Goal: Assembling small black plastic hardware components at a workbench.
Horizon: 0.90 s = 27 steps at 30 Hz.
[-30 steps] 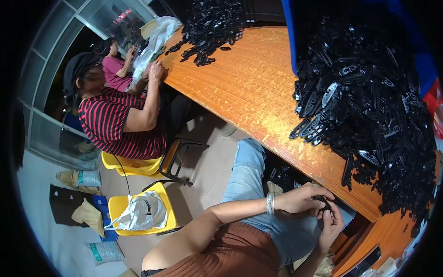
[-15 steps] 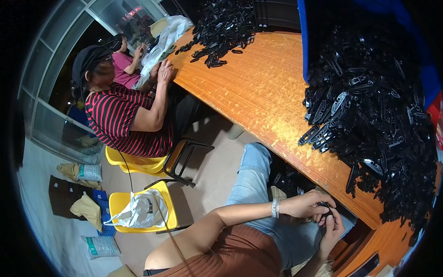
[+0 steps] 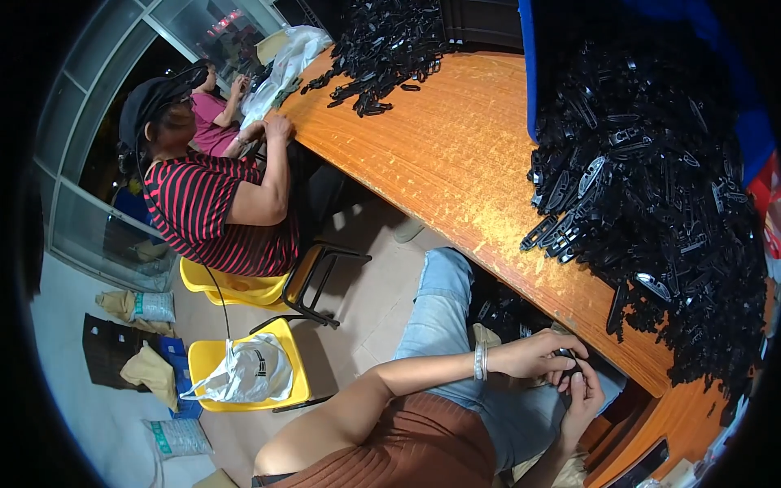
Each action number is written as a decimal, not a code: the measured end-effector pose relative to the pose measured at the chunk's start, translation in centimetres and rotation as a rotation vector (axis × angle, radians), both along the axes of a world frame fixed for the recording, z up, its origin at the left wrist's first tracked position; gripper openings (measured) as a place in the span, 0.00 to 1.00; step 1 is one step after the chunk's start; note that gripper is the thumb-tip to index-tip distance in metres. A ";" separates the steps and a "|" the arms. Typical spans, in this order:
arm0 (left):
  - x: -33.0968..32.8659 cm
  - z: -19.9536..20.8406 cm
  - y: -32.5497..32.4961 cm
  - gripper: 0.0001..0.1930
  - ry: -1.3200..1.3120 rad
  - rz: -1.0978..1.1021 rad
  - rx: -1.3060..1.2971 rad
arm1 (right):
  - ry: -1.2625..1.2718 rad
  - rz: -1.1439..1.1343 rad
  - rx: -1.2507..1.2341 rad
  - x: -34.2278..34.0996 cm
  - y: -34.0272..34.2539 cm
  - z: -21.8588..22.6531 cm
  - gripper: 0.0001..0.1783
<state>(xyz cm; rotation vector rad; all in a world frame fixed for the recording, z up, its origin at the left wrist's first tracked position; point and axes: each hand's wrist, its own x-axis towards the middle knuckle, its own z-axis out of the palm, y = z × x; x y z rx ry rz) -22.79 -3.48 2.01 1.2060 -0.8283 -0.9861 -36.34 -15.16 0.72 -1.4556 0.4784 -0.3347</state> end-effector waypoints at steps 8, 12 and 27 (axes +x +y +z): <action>-0.1 -0.2 0.0 0.10 0.004 -0.003 0.006 | 0.006 -0.010 0.009 -0.3 -0.1 -0.5 0.14; -0.1 -0.1 0.2 0.12 -0.025 0.021 0.018 | 0.009 -0.001 0.022 -0.1 0.0 -0.4 0.14; -0.9 -3.0 1.1 0.09 -0.736 0.383 0.171 | 0.096 0.065 -0.149 1.3 1.0 -3.7 0.11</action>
